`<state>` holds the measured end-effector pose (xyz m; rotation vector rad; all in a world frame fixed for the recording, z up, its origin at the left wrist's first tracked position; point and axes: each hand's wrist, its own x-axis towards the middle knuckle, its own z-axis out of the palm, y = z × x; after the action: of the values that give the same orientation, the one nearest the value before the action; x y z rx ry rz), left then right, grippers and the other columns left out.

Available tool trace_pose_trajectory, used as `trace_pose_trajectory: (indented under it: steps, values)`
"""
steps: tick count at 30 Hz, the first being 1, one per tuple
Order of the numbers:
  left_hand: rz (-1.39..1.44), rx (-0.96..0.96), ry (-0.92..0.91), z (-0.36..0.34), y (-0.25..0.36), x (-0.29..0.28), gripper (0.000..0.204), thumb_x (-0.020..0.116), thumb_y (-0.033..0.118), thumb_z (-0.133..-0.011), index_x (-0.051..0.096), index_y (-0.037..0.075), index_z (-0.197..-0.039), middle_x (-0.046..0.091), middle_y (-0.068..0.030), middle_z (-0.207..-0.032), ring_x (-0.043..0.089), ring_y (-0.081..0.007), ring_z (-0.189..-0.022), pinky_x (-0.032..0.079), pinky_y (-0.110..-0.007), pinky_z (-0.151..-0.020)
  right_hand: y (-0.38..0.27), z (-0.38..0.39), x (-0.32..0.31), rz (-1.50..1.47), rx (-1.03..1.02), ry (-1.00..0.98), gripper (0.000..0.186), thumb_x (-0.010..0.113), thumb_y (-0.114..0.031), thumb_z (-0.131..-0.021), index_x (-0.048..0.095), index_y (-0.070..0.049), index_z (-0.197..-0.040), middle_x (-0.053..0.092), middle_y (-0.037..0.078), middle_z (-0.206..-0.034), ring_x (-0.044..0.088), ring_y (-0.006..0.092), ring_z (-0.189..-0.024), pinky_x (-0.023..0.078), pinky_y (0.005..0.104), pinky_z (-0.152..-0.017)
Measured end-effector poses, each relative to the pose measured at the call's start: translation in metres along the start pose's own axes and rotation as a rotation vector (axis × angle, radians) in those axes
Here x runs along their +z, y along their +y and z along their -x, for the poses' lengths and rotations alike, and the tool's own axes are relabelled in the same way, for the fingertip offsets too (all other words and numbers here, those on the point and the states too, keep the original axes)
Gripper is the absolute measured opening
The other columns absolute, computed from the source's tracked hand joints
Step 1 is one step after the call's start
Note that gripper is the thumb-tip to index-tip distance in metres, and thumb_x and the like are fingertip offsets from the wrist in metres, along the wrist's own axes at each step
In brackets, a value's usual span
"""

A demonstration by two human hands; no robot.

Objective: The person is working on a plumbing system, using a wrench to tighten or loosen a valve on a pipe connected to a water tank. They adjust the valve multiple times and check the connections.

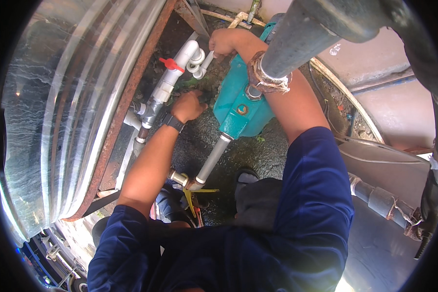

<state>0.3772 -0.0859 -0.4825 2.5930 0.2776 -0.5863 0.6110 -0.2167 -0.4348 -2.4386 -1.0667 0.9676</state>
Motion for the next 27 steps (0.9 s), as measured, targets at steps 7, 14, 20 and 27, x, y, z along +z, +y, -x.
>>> trace_pose_trajectory:
  steps: [7, 14, 20, 27]
  values:
    - [-0.017, 0.012, 0.016, -0.0012, -0.0009, 0.0022, 0.057, 0.076, 0.03, -0.085, 0.062, 0.001, -0.133, 0.067, -0.025, -0.123, 0.064, -0.0389, -0.117, 0.051, -0.045, -0.101, -0.0012, 0.0005, -0.0002, -0.011, 0.03, -0.017, 0.044, 0.077, -0.014, -0.081, 0.07, 0.001, -0.122, 0.076, 0.014, -0.103, 0.074, 0.0221, -0.085, 0.058, 0.0346, -0.076]
    - [-0.004, 0.0, 0.009, 0.0004, 0.0004, 0.0009, 0.058, 0.076, 0.031, -0.085, 0.062, 0.001, -0.133, 0.067, -0.0256, -0.123, 0.064, -0.0389, -0.118, 0.051, -0.045, -0.101, -0.0021, 0.002, -0.0001, -0.015, 0.022, -0.01, 0.045, 0.077, -0.014, -0.081, 0.07, 0.0, -0.123, 0.076, 0.015, -0.103, 0.074, 0.0221, -0.084, 0.058, 0.0347, -0.076]
    - [-0.012, -0.008, 0.002, 0.0002, 0.0008, 0.0014, 0.059, 0.077, 0.032, -0.085, 0.062, 0.002, -0.133, 0.067, -0.024, -0.124, 0.064, -0.0381, -0.119, 0.051, -0.045, -0.102, -0.001, 0.0011, 0.0005, -0.01, 0.006, -0.008, 0.045, 0.078, -0.015, -0.081, 0.07, 0.0, -0.123, 0.076, 0.014, -0.101, 0.074, 0.0223, -0.082, 0.058, 0.0351, -0.075]
    - [-0.003, -0.006, -0.004, 0.0003, 0.0009, 0.0014, 0.058, 0.076, 0.031, -0.086, 0.061, 0.001, -0.133, 0.067, -0.0236, -0.125, 0.064, -0.0378, -0.119, 0.05, -0.044, -0.102, -0.0005, 0.0004, 0.0, -0.005, 0.001, -0.007, 0.044, 0.077, -0.016, -0.081, 0.071, -0.001, -0.122, 0.076, 0.014, -0.1, 0.073, 0.0217, -0.082, 0.058, 0.0351, -0.074]
